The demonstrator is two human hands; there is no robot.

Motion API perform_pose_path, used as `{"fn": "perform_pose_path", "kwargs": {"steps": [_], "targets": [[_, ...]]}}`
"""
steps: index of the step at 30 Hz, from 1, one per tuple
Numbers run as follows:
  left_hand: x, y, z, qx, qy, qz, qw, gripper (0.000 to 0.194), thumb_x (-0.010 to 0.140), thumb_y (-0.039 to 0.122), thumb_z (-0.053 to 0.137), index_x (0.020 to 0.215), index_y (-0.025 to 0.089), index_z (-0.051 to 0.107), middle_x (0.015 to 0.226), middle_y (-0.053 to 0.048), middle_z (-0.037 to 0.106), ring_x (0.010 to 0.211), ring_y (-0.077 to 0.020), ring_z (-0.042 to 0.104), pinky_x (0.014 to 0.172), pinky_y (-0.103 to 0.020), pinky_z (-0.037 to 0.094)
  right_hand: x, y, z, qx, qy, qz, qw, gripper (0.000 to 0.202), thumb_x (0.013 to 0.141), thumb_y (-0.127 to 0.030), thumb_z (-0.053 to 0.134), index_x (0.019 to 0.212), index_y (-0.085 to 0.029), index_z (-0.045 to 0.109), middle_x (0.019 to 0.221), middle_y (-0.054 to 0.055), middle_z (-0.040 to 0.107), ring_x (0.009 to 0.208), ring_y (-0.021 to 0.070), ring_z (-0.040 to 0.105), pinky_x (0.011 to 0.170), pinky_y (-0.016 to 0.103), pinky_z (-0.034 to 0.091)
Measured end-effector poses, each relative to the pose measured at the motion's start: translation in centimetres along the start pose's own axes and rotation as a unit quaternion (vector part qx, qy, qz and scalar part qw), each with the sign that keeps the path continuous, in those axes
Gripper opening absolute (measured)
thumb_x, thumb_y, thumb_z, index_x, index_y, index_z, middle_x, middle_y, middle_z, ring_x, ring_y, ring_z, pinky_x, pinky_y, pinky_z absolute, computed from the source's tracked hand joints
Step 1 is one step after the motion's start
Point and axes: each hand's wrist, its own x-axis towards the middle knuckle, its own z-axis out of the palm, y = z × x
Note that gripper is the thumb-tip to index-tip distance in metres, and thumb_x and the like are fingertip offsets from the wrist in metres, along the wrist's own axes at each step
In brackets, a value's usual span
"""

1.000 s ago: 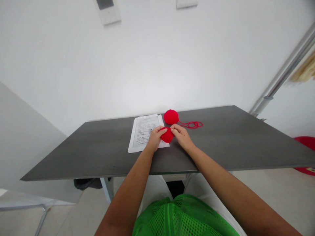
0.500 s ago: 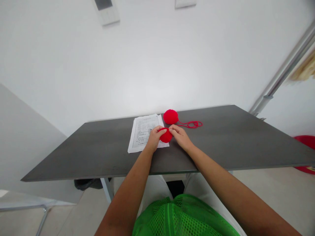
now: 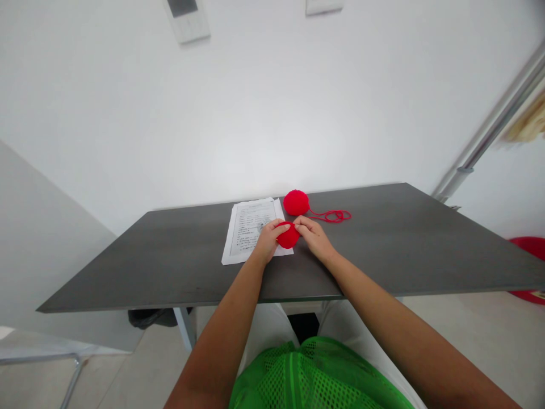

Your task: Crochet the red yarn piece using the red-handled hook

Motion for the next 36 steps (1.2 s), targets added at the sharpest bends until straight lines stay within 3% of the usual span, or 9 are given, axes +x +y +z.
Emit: {"fn": "perform_pose_path", "kwargs": {"steps": [11, 36], "targets": [[0.02, -0.23, -0.24, 0.059, -0.001, 0.017, 0.998, 0.023, 0.064, 0.032, 0.072, 0.067, 0.015, 0.058, 0.055, 0.003, 0.058, 0.051, -0.0090, 0.049, 0.054, -0.023, 0.033, 0.07, -0.40, 0.13, -0.024, 0.007, 0.009, 1.000, 0.017, 0.074, -0.033, 0.046, 0.061, -0.021, 0.046, 0.058, -0.004, 0.043, 0.059, 0.0137, 0.041, 0.060, 0.027, 0.034], [0.07, -0.36, -0.42, 0.060, 0.004, 0.031, 0.998, 0.025, 0.065, 0.034, 0.074, 0.067, 0.015, 0.057, 0.056, 0.003, 0.057, 0.052, -0.0085, 0.048, 0.055, -0.023, 0.035, -0.07, -0.27, 0.11, -0.021, 0.008, 0.013, 1.000, 0.018, 0.077, -0.033, 0.048, 0.064, -0.021, 0.050, 0.060, -0.003, 0.047, 0.062, 0.0142, 0.043, 0.062, 0.027, 0.037]]}}
